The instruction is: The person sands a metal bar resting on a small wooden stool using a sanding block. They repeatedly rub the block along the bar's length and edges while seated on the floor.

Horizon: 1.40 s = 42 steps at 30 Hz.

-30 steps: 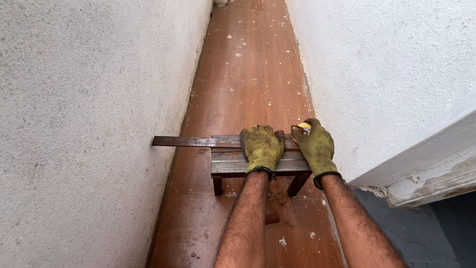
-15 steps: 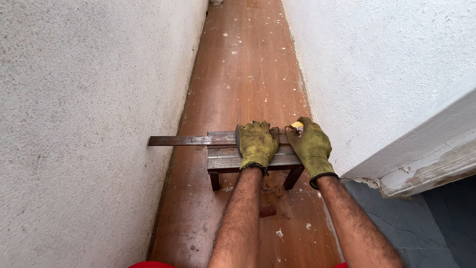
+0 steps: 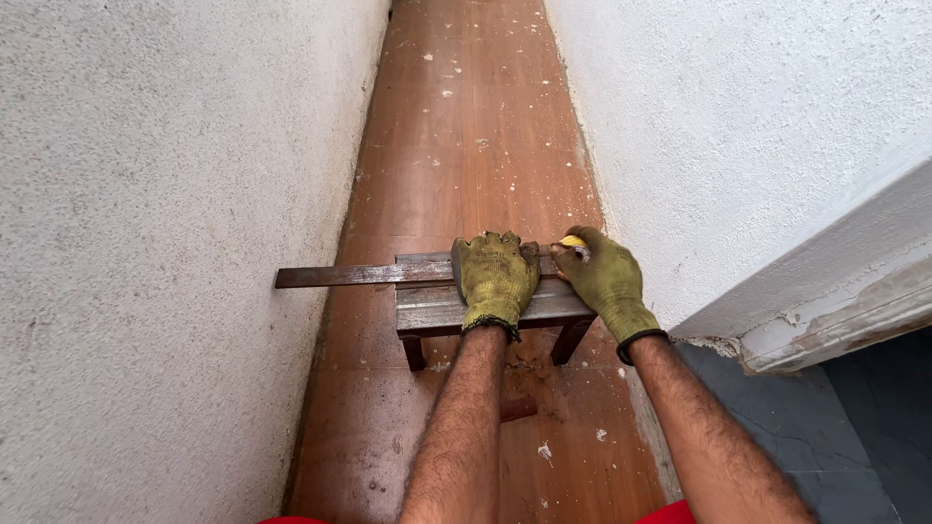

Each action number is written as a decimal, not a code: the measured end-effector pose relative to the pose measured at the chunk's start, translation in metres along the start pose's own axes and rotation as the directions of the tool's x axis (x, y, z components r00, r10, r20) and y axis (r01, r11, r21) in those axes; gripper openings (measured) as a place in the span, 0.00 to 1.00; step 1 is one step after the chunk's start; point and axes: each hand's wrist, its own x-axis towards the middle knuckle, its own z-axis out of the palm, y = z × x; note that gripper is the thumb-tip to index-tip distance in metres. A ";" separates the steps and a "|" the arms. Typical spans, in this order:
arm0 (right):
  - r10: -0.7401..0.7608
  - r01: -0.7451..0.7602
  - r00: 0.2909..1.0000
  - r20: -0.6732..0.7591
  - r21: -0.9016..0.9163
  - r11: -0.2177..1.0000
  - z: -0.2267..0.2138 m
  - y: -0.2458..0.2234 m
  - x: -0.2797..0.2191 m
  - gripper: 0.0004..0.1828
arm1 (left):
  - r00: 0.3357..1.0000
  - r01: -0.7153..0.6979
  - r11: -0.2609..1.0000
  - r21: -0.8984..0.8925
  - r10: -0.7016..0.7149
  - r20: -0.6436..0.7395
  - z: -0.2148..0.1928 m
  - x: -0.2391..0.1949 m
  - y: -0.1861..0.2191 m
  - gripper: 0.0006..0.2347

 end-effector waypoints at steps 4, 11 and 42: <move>0.048 -0.048 0.998 -0.049 0.005 0.999 -0.003 -0.004 0.002 0.28 | 1.000 0.016 1.000 -0.026 -0.016 0.012 -0.004 0.004 -0.002 0.23; -0.013 0.013 0.997 -0.072 0.000 1.000 0.000 0.001 0.002 0.29 | 0.999 0.032 0.999 -0.005 -0.032 0.017 -0.006 0.000 0.001 0.22; 0.158 -0.157 0.984 -0.077 0.025 0.987 -0.011 -0.007 -0.008 0.31 | 0.999 0.020 1.000 0.003 -0.020 0.037 -0.014 -0.010 0.006 0.23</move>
